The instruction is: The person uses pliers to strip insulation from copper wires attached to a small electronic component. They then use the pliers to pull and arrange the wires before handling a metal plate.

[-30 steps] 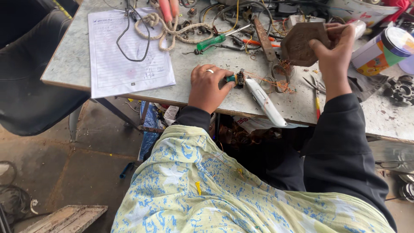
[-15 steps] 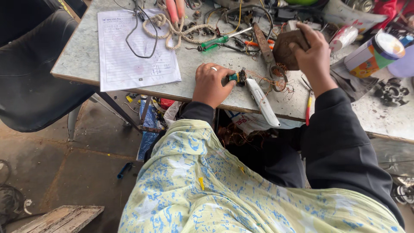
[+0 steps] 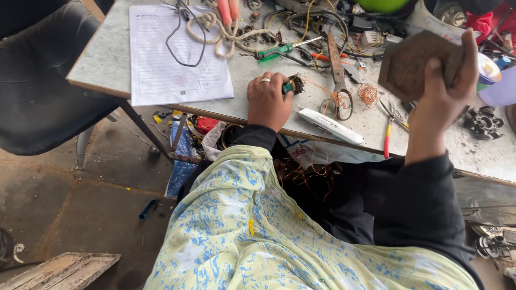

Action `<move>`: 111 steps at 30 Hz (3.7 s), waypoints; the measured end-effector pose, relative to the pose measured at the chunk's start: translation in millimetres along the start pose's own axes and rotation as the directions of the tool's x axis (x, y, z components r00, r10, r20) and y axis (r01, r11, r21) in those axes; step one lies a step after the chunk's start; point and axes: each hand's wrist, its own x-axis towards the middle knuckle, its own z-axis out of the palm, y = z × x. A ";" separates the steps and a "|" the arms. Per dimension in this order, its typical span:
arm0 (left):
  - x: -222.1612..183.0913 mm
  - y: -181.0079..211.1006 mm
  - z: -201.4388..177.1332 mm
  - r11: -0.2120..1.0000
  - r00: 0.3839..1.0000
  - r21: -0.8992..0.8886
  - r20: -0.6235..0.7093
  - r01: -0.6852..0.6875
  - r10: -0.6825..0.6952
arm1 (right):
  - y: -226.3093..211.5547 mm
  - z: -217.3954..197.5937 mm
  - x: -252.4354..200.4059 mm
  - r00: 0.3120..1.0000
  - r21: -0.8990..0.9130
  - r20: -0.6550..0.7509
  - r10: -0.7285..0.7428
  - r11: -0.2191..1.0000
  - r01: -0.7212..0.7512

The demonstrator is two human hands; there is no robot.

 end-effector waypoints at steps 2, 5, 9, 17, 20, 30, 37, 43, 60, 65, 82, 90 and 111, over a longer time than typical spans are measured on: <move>1.7 -0.4 0.6 1.000 1.000 0.000 -0.007 0.004 -0.004 | -32.7 10.0 -22.1 0.982 0.163 -0.035 0.184 0.971 -0.176; 0.0 -3.3 1.5 0.998 1.000 -0.060 -0.020 -0.014 0.013 | -50.7 27.3 -54.7 0.944 0.246 0.071 0.323 0.911 -0.330; -3.4 -5.6 -1.9 0.983 0.994 -0.175 -0.109 -0.046 0.027 | -39.4 62.8 -97.4 0.769 0.353 0.319 0.554 0.684 -0.639; 2.1 -18.5 -3.8 0.908 0.956 -0.413 -0.235 0.063 -0.173 | 29.5 89.3 -86.9 0.787 0.310 0.315 0.531 0.726 -0.614; 3.3 -21.0 2.5 0.935 0.956 -0.354 -0.278 -0.012 -0.093 | 56.9 80.4 -58.2 0.813 0.296 0.197 0.548 0.757 -0.582; -0.4 -10.8 -1.6 0.967 0.999 -0.249 -0.038 -0.047 0.038 | 14.7 35.5 -58.1 0.908 0.269 0.069 0.414 0.869 -0.416; 0.7 -4.7 0.1 0.990 0.993 -0.140 0.107 -0.026 0.041 | -23.5 41.8 -49.9 0.976 0.083 0.187 0.113 0.988 -0.130; 2.3 -8.1 1.8 0.990 0.993 -0.142 0.118 -0.009 0.026 | -10.9 51.3 -8.0 0.925 -0.160 0.089 -0.368 0.912 0.378; 3.9 -10.3 4.1 0.987 1.000 -0.162 0.003 0.000 0.001 | 28.2 65.3 -63.7 0.977 -0.529 0.195 -0.087 0.829 0.180; 18.7 -1.0 15.4 0.993 0.996 -0.109 0.065 -0.047 0.055 | 26.6 59.8 -85.9 0.990 -0.534 0.092 -0.108 0.833 0.141; 18.6 -13.6 26.3 0.981 0.988 -0.182 0.126 -0.064 0.088 | -27.7 53.6 -60.0 0.906 -0.451 0.030 -0.422 0.803 0.389; 16.5 -27.4 35.5 0.963 0.982 -0.224 0.072 -0.152 0.172 | 53.7 111.0 -13.3 0.900 -0.613 0.248 -0.359 0.661 0.433; 18.6 -27.6 30.9 0.953 0.968 -0.304 0.242 0.012 0.065 | 60.2 88.4 3.4 0.919 -0.671 0.149 -0.364 0.646 0.364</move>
